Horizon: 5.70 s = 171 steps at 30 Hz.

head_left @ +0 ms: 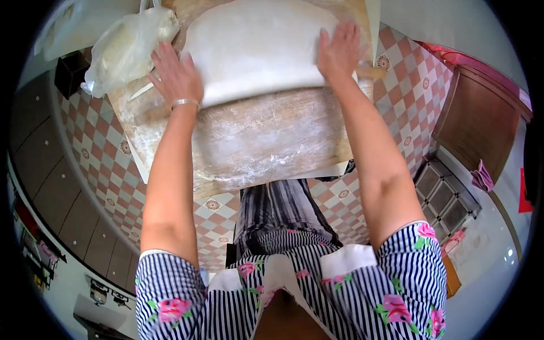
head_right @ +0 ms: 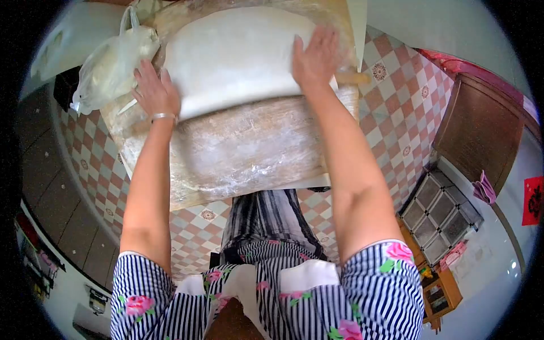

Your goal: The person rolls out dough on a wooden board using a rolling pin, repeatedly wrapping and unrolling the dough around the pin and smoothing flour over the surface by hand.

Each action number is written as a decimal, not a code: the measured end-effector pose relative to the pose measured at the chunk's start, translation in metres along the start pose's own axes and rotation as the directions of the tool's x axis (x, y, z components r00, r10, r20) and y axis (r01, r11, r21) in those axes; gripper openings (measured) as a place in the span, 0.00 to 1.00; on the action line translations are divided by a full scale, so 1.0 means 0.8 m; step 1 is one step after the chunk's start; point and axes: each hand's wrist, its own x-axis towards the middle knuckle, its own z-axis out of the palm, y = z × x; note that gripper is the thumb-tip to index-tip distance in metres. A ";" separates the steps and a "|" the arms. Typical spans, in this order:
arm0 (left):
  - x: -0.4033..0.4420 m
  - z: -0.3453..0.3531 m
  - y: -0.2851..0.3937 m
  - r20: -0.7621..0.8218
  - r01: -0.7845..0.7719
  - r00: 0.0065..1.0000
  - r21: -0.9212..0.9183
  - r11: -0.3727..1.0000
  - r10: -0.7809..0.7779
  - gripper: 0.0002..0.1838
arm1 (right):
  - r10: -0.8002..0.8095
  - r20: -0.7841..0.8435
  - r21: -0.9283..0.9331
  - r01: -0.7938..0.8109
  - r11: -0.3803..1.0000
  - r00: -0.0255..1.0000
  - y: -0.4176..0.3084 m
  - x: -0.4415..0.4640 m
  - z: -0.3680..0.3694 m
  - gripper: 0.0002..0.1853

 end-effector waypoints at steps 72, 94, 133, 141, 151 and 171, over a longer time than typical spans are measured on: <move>0.003 -0.002 0.042 0.089 -0.222 0.969 -0.093 0.971 0.230 0.31 | -0.132 -0.056 0.134 0.139 0.981 0.990 -0.009 0.042 -0.019 0.36; -0.131 -0.039 0.077 0.138 -0.225 0.965 0.010 0.974 0.222 0.32 | -0.085 0.049 -0.035 0.087 0.996 0.995 -0.004 -0.149 -0.036 0.39; -0.083 -0.038 -0.042 0.239 -0.232 0.945 0.009 0.973 0.223 0.32 | 0.112 0.079 -0.039 -0.109 0.993 0.990 0.139 -0.111 -0.040 0.38; -0.055 0.026 0.050 0.059 -0.068 0.997 0.397 0.915 0.049 0.30 | 0.183 -0.105 -0.482 -0.212 0.850 0.977 0.015 -0.053 0.000 0.32; -0.066 -0.015 0.063 0.266 -0.226 0.938 -0.020 0.974 0.222 0.30 | -0.034 0.053 0.063 0.031 0.998 0.998 -0.004 -0.085 -0.032 0.36; -0.062 -0.026 -0.044 0.225 -0.233 0.947 -0.011 0.972 0.230 0.29 | 0.030 0.012 -0.058 -0.029 0.998 0.999 0.141 -0.053 -0.033 0.36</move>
